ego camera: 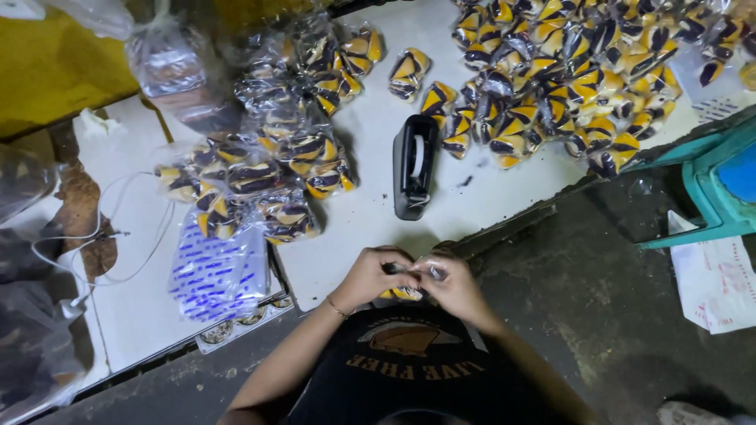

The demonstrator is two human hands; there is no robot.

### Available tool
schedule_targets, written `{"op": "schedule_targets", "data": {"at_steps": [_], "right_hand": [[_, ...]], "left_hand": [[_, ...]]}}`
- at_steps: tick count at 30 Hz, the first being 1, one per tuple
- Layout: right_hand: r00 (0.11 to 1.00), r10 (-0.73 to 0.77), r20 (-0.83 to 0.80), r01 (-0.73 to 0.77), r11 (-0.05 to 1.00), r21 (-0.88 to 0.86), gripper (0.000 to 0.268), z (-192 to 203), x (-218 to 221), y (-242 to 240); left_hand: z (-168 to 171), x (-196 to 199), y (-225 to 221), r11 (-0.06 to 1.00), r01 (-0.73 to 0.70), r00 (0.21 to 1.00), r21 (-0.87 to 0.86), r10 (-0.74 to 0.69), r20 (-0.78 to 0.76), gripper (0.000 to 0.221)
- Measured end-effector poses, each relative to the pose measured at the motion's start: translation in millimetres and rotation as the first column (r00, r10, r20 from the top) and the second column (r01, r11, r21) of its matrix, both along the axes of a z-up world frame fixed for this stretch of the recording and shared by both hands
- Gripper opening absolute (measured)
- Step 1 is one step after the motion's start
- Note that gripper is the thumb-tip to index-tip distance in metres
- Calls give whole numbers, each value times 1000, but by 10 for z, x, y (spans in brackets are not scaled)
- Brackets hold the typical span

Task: The person packages small yellow and black bakery items by hand into clear plastic bags and uses a tape dispenser to seal them.

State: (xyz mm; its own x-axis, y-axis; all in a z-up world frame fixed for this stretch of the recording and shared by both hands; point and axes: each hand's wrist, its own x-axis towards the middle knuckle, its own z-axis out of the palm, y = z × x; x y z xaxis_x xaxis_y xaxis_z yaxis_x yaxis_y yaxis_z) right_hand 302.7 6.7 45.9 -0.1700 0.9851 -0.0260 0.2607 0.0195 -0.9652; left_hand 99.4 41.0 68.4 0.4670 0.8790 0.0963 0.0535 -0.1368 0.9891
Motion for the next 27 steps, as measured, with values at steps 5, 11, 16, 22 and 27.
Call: {"op": "schedule_targets", "data": {"at_steps": [5,11,16,22,27], "right_hand": [[991,81,-108,-93,989,-114,21,-126,574,251],[957,6,-290,-49,989,-143,26,-450,852,511],[920,230,-317,-289,945,-152,67,-466,1248,565],[920,29,-391,-154,944,-291,36,-260,1034,515],[928,324,-181,-360,906,-222,45,-375,1353,593]], "left_hand": [[-23,209,64,997,-10,1000,-71,12,20,21],[-27,548,-3,988,-3,999,152,-4,46,8],[-217,778,-24,981,-156,974,-114,172,150,19],[-26,1062,-119,982,-187,972,7,184,148,10],[-321,1254,-259,923,-339,935,-181,352,46,18]]}}
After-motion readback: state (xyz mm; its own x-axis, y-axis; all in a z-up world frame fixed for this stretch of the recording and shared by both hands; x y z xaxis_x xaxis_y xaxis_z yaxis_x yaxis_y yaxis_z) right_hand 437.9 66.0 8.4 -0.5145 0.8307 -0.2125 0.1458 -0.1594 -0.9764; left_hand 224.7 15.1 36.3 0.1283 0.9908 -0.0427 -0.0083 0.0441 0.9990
